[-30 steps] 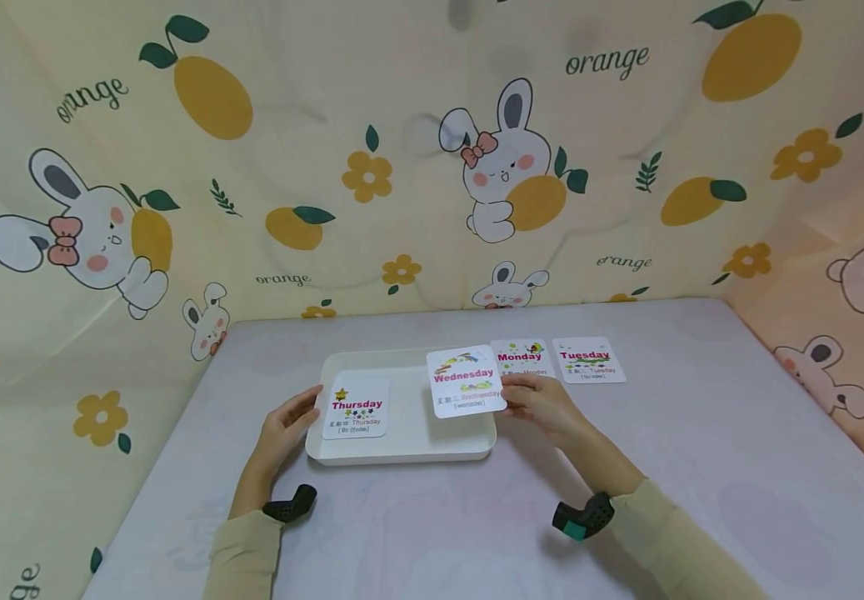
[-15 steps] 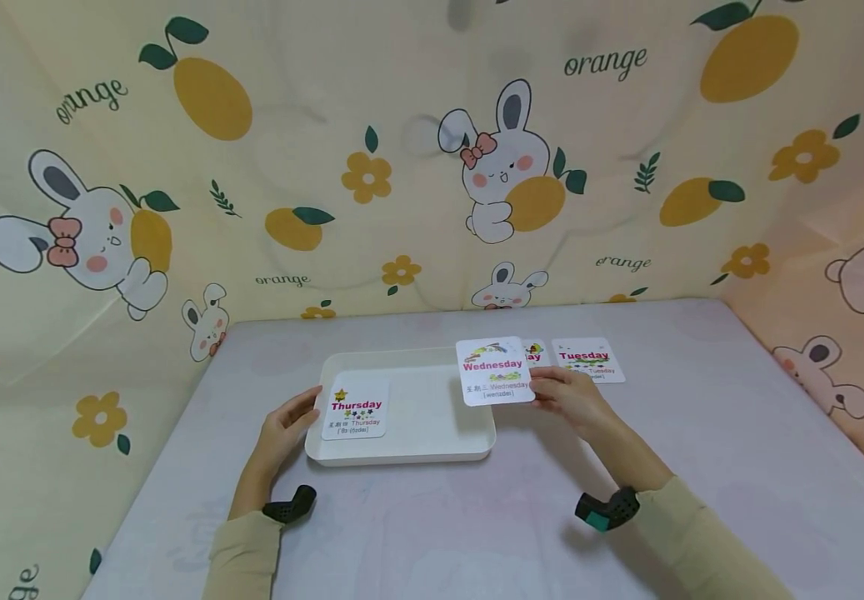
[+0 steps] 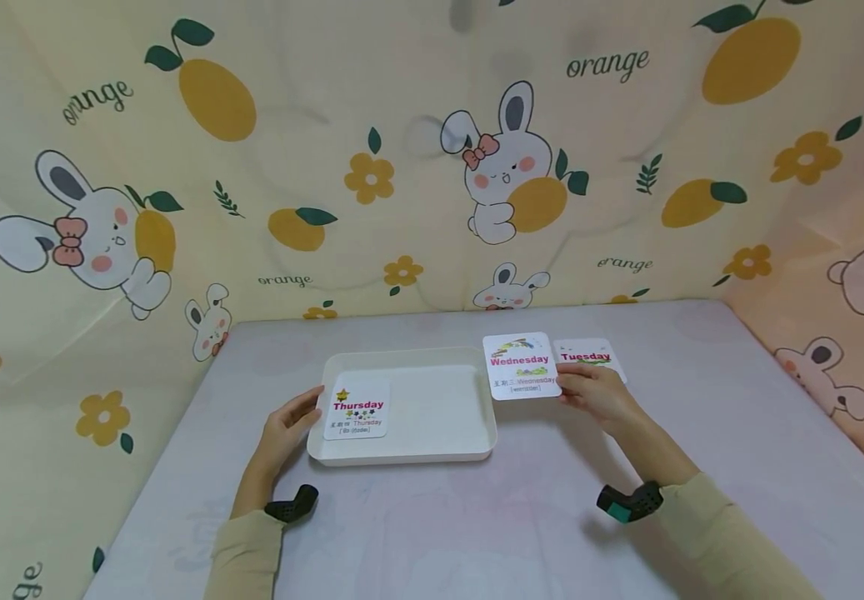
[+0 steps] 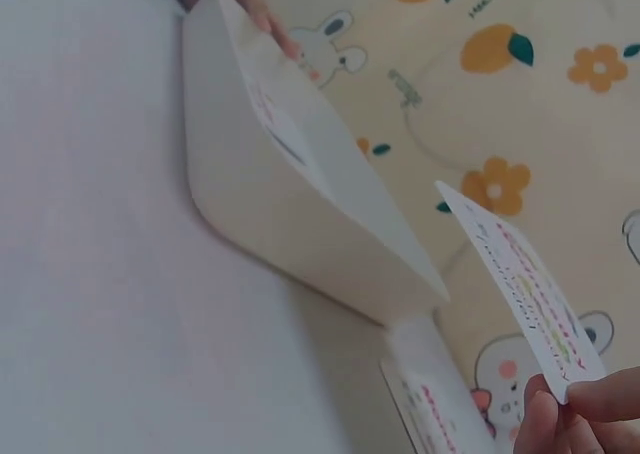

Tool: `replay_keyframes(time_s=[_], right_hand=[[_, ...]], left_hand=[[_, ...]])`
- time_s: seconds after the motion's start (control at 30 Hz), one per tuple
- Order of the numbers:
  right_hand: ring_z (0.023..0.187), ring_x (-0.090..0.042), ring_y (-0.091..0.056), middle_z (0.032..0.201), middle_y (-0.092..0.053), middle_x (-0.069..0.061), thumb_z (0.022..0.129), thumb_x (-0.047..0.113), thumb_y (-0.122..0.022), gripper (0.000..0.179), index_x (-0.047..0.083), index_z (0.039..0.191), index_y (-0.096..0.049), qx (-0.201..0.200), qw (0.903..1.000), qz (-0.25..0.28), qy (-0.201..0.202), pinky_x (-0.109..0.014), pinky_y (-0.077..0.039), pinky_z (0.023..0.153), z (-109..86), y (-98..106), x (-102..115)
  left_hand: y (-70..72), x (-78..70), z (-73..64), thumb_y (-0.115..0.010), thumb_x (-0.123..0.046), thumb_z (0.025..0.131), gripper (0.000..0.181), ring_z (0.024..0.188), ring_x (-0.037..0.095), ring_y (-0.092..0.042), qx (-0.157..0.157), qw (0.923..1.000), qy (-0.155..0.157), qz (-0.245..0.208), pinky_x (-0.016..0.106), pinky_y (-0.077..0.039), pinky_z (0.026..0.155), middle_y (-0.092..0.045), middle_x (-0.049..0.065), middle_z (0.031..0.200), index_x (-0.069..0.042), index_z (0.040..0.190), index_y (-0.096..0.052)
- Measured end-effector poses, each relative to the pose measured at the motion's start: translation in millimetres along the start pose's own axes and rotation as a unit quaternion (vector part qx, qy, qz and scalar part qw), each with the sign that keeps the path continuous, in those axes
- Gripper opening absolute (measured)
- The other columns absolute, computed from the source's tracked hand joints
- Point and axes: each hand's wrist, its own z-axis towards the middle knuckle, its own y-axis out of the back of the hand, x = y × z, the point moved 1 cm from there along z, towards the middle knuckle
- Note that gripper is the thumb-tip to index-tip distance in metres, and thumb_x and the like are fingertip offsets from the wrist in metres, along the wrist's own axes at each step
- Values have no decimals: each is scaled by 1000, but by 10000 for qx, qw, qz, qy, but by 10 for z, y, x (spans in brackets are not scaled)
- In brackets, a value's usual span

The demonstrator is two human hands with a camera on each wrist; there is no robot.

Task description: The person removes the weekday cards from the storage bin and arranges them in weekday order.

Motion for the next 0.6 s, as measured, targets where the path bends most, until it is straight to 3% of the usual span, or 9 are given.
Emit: replay_keyframes(time_s=[0.23, 0.47, 0.6], right_hand=[[75, 1, -59, 89, -59, 12, 97, 16, -55, 54, -12, 140, -38, -102, 9993, -328, -121, -14, -53, 70, 17, 197, 8], [80, -2, -59, 98, -57, 8, 98, 22, -53, 52, -5, 141, -41, -283, 9965, -708, -340, -15, -53, 74, 35, 342, 29], [82, -4, -59, 100, -57, 9, 99, 24, -53, 55, -4, 144, -38, -321, 9958, -738, -438, -15, -53, 74, 45, 429, 32]], left_hand=[[-7, 24, 19, -56, -25, 97, 45, 135, 27, -48, 7, 10000, -24, -25, 1, -36, 92, -47, 5, 151, -14, 141, -49], [3, 18, 13, -55, -25, 98, 45, 135, 26, -48, -8, 10000, 36, 11, 12, -40, 103, -47, 5, 151, -14, 141, -49], [9, 11, 6, -55, -25, 98, 46, 135, 27, -48, 7, 10000, -33, -15, 6, -38, 97, -46, 7, 151, -12, 142, -48]])
